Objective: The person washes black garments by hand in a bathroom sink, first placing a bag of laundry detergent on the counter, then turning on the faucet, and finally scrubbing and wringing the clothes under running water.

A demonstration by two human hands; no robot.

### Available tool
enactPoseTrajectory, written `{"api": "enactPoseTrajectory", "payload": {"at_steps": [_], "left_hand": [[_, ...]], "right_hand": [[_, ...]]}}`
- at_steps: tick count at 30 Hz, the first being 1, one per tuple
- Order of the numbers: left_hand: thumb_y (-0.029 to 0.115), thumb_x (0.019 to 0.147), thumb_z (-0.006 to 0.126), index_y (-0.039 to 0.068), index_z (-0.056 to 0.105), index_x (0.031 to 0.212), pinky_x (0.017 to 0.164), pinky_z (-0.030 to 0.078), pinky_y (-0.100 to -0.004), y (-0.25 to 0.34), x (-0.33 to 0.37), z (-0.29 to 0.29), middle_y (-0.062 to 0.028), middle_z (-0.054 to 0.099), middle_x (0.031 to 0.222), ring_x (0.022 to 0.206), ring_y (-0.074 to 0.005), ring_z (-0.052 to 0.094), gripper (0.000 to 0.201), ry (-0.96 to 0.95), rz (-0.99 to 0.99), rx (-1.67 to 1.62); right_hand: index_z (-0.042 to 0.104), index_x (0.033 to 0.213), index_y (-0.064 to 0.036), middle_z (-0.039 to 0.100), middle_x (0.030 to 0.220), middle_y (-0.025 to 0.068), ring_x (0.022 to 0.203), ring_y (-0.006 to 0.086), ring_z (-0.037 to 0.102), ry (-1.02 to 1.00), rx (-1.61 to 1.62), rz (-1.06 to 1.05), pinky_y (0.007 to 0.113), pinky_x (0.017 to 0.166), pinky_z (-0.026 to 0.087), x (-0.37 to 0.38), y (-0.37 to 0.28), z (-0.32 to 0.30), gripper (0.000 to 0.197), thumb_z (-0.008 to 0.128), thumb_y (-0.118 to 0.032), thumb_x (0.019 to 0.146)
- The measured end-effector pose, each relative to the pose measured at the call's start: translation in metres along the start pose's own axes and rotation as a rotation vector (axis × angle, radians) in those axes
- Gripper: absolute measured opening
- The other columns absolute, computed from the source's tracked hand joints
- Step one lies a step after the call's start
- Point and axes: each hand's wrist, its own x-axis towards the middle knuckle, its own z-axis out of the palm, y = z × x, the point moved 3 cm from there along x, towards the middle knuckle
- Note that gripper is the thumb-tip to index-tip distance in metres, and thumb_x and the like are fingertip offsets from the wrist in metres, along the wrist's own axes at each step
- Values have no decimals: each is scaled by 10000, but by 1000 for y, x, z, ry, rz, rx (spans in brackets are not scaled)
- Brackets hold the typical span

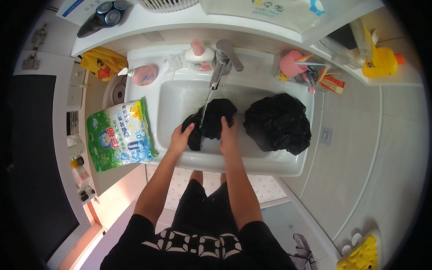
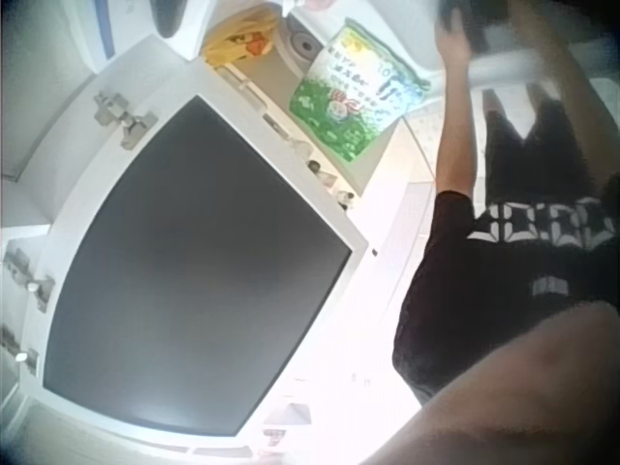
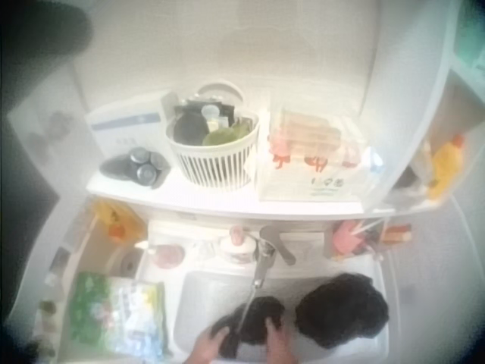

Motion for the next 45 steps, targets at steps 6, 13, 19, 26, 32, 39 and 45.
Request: {"api": "enactPoseTrajectory", "payload": {"at_steps": [6, 13, 19, 26, 32, 39, 45], "left_hand": [[421, 990, 589, -32, 628, 1250, 988, 429, -302, 40, -31, 2, -96, 675, 1201, 1101, -191, 603, 524, -114, -194, -523], [456, 984, 558, 11, 610, 1277, 1043, 389, -333, 68, -38, 6, -94, 648, 1248, 1186, -185, 554, 535, -161, -222, -790], [329, 919, 723, 47, 624, 1230, 872, 489, -304, 74, -45, 20, -27, 655, 1119, 974, -133, 613, 431, -216, 87, -347], [298, 972, 681, -5, 689, 1030, 727, 455, -272, 82, -47, 4, -32, 641, 1021, 804, -106, 554, 309, -165, 349, 189], [295, 981, 659, -25, 708, 903, 754, 455, -286, 99, -44, -1, -44, 589, 871, 817, -144, 584, 333, -126, 249, -31], [224, 952, 675, 51, 708, 936, 752, 453, -234, 132, -58, -31, 22, 658, 806, 779, -83, 596, 177, -178, 1, -445], [329, 978, 621, 29, 667, 1124, 811, 534, -295, 118, -43, -25, -84, 709, 1033, 876, -153, 669, 337, -120, -140, -552]], "right_hand": [[295, 1527, -57, 363, 1498, 279, 1376, 377, 398, 20, -684, -175, 427, 1120, 351, -49, -13, 15, 711, 665, -250, 952], [365, 1501, -54, 374, 1483, 296, 1361, 425, 395, 67, -886, -681, 435, 1133, 324, -88, -20, 9, 660, 670, -212, 937], [589, 1315, -21, 614, 1237, 178, 1117, 264, 591, -271, -399, -527, 378, 972, 462, -86, -39, 32, 536, 761, -296, 888], [668, 1154, 37, 720, 931, 128, 849, 181, 649, -404, -444, -318, 317, 769, 520, -93, -81, 13, 495, 795, -343, 863], [703, 1037, 42, 687, 855, 24, 729, 67, 580, -365, -407, -382, 230, 653, 475, -79, -109, -6, 330, 767, -253, 905], [711, 1015, 23, 699, 866, 38, 766, 136, 661, -294, 12, -153, 241, 711, 521, -81, -152, -13, 237, 789, -148, 870], [414, 1453, -24, 538, 1351, 151, 1203, 218, 558, -571, 56, -315, 319, 990, 486, -76, -137, -2, 701, 769, -63, 850]]}}
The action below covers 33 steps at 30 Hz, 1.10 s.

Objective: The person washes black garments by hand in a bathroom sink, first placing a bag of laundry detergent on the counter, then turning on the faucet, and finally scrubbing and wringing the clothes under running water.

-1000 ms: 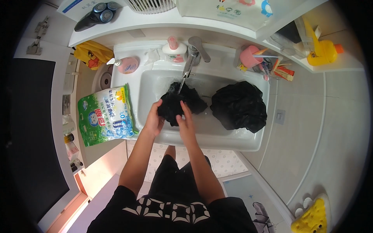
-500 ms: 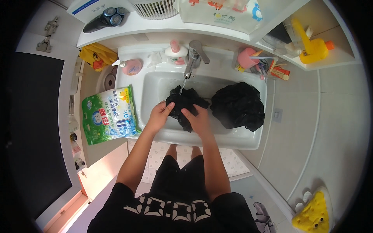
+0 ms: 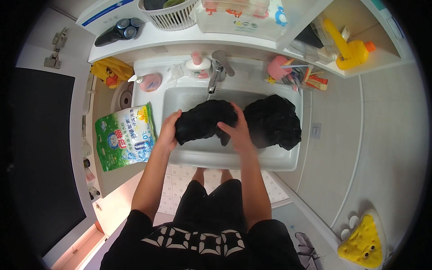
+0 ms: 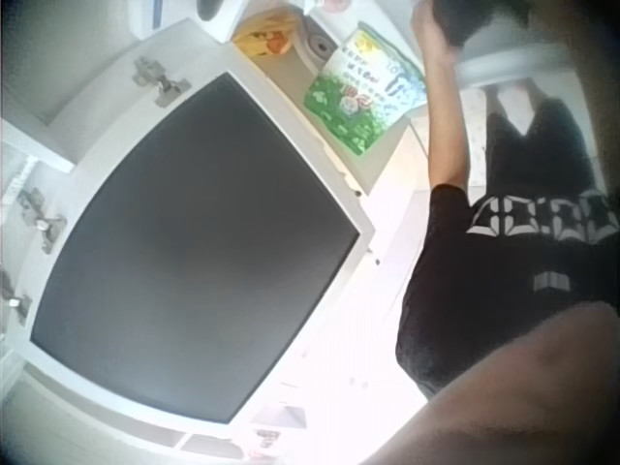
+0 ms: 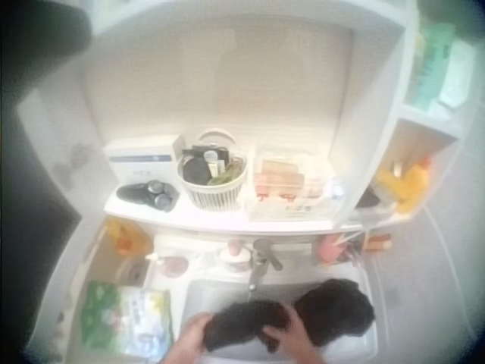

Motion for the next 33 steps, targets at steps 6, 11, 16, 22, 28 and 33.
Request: {"api": "enactPoseTrajectory", "payload": {"at_steps": [6, 11, 16, 22, 28, 33], "left_hand": [[563, 918, 593, 9, 620, 1220, 1032, 500, -432, -4, -12, 17, -161, 671, 1214, 1119, -298, 657, 632, -202, -270, -525], [581, 912, 572, -33, 510, 1370, 1099, 438, -449, -8, -18, 21, -191, 620, 1324, 1223, -325, 599, 769, -247, -216, -712], [286, 989, 573, 25, 378, 1507, 1097, 408, -391, -13, 3, 23, -138, 592, 1349, 1249, -287, 566, 612, -441, 67, -455], [196, 897, 752, 23, 177, 1587, 1087, 389, -317, -52, 3, 8, -119, 544, 1400, 1291, -204, 514, 914, -183, 462, 573], [317, 834, 818, 7, 660, 1200, 944, 469, -309, -65, 6, -11, -154, 591, 1312, 1173, -244, 567, 505, -203, 122, 882], [261, 1020, 603, -16, 686, 1083, 951, 394, -239, -45, 8, -32, -17, 680, 1014, 1007, -96, 568, 296, -223, 422, 662]], "right_hand": [[392, 1490, -64, 480, 1429, 224, 1347, 306, 455, 312, -909, -111, 383, 1079, 410, -13, 58, 4, 751, 773, -119, 845], [475, 1436, -56, 526, 1413, 197, 1284, 288, 526, -77, -525, -161, 363, 1058, 418, -28, 67, 23, 687, 787, -192, 839], [624, 1277, -20, 684, 1190, 120, 1096, 242, 639, -142, -652, 112, 355, 951, 482, -11, 80, 12, 435, 734, -219, 907], [644, 1166, 2, 689, 1032, 51, 895, 124, 621, 238, 4, 245, 278, 791, 497, -13, 64, 22, 411, 647, -367, 984], [709, 1043, 12, 724, 879, 80, 826, 140, 648, 178, -462, 289, 301, 777, 506, -5, 23, 13, 402, 666, -378, 958], [713, 954, 27, 719, 797, 121, 738, 150, 653, 197, -587, 62, 314, 706, 509, 16, 13, 9, 385, 735, -354, 897]]}}
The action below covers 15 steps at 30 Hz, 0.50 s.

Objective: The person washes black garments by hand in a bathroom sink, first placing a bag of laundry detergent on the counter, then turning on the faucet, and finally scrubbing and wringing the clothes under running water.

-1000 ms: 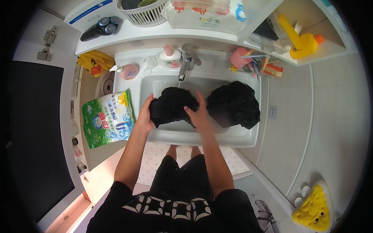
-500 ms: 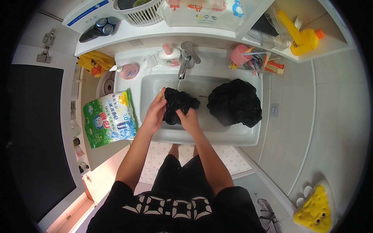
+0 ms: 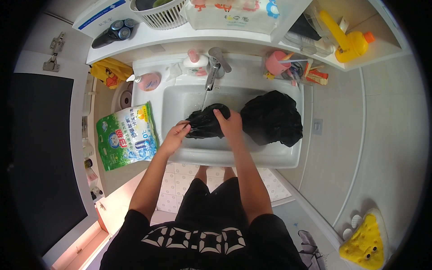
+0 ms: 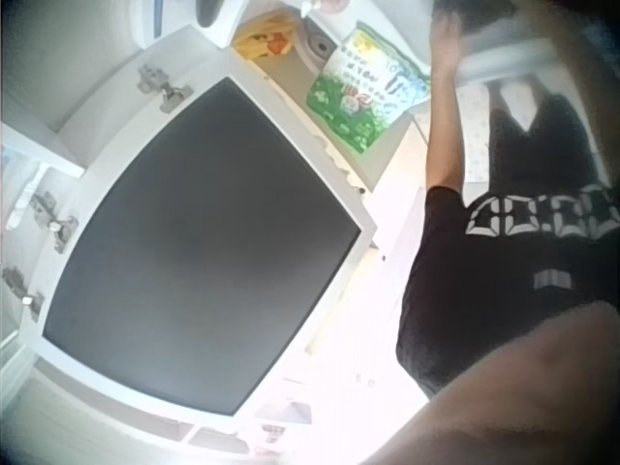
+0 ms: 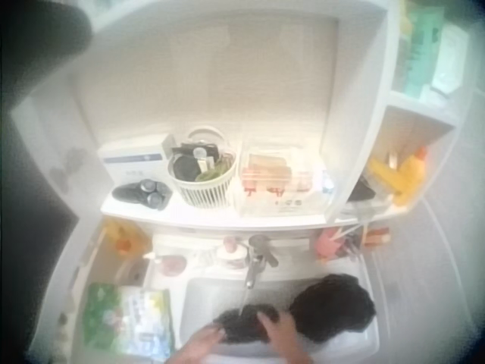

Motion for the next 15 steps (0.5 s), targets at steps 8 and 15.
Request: {"api": "enactPoseTrajectory", "payload": {"at_steps": [8, 15], "left_hand": [[326, 1030, 544, 4, 699, 1094, 953, 442, -309, 41, -3, -13, -59, 729, 1046, 1015, -156, 643, 364, 150, -174, -672], [380, 999, 549, 64, 669, 1143, 1011, 477, -396, 31, 6, 13, -95, 720, 1126, 1073, -245, 666, 368, 145, -363, -1293]], "right_hand": [[696, 970, 29, 713, 816, 138, 748, 177, 661, 98, -82, -55, 314, 706, 512, 13, 28, -14, 425, 820, -342, 803], [655, 1112, 10, 677, 994, 139, 966, 194, 607, 70, -57, -86, 306, 873, 469, -12, 42, 23, 465, 736, -397, 901]]}}
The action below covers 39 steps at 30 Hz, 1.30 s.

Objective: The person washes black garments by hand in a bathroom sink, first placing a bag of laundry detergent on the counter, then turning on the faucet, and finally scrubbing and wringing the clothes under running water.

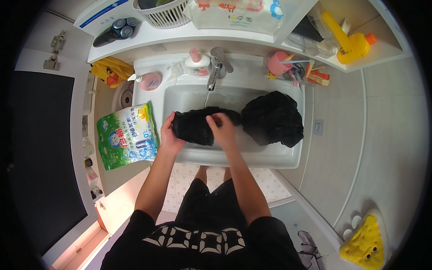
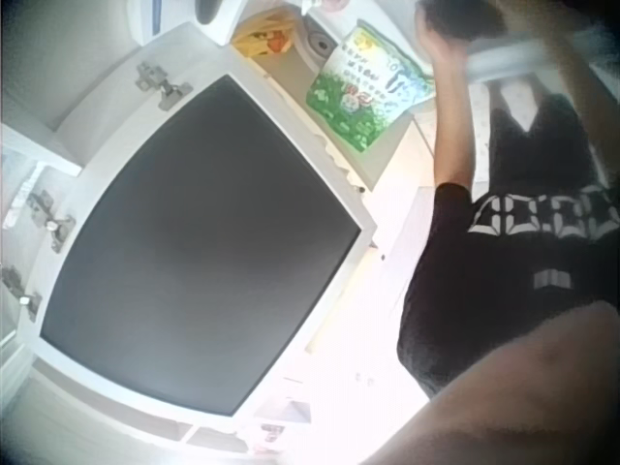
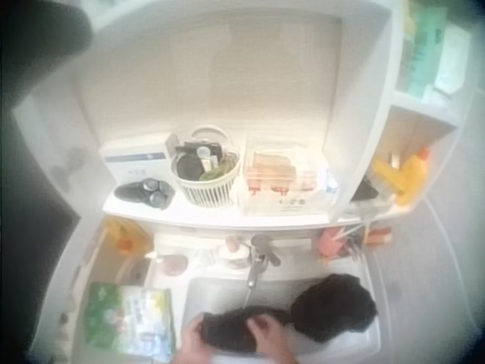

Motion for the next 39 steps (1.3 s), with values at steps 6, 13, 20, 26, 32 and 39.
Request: {"api": "enactPoseTrajectory", "payload": {"at_steps": [6, 13, 20, 26, 32, 39], "left_hand": [[401, 1004, 545, 63, 676, 1126, 1028, 464, -408, 3, 7, 13, -102, 717, 1116, 1095, -256, 650, 382, 9, -17, 8], [314, 1008, 592, 53, 662, 1180, 1045, 415, -342, 41, 14, -17, -105, 655, 1213, 1171, -195, 586, 320, 147, 298, 726], [74, 920, 690, 58, 651, 1267, 946, 504, -294, 7, -14, 5, -82, 629, 1222, 1110, -149, 603, 350, -68, 588, 1339], [35, 946, 648, 28, 641, 1187, 834, 520, -255, -33, -17, 20, -47, 663, 1105, 1044, -100, 606, 240, -242, 375, 1047], [254, 1049, 527, 27, 636, 1159, 860, 478, -257, -3, -13, 35, -27, 685, 1038, 980, -88, 601, 275, -81, 212, 1104], [414, 1035, 473, 39, 608, 1248, 987, 495, -353, 23, -29, 60, -88, 693, 1175, 1098, -213, 655, 451, -91, 228, 379]], "right_hand": [[595, 818, -7, 530, 683, 39, 672, 111, 476, -174, 209, 167, 303, 622, 404, -21, 5, 13, 431, 649, -403, 978], [480, 700, -35, 332, 590, -40, 580, 62, 323, -36, 185, 45, 286, 512, 276, -14, -51, -25, 421, 624, -287, 1005], [536, 837, -10, 454, 716, -14, 633, 62, 413, -171, 230, -92, 246, 538, 338, -7, -79, -20, 186, 597, -104, 985], [605, 1047, 44, 567, 921, 77, 787, 155, 616, -266, 246, -314, 248, 696, 515, -19, -95, 8, 215, 597, 95, 838], [685, 1128, -67, 653, 1119, 122, 1004, 309, 612, -176, 63, -331, 362, 888, 488, 8, -76, -23, 299, 735, -86, 834], [593, 1237, -78, 598, 1238, 161, 1035, 351, 637, -324, -143, 41, 396, 848, 520, -1, 8, 14, 595, 844, -235, 720]]}}
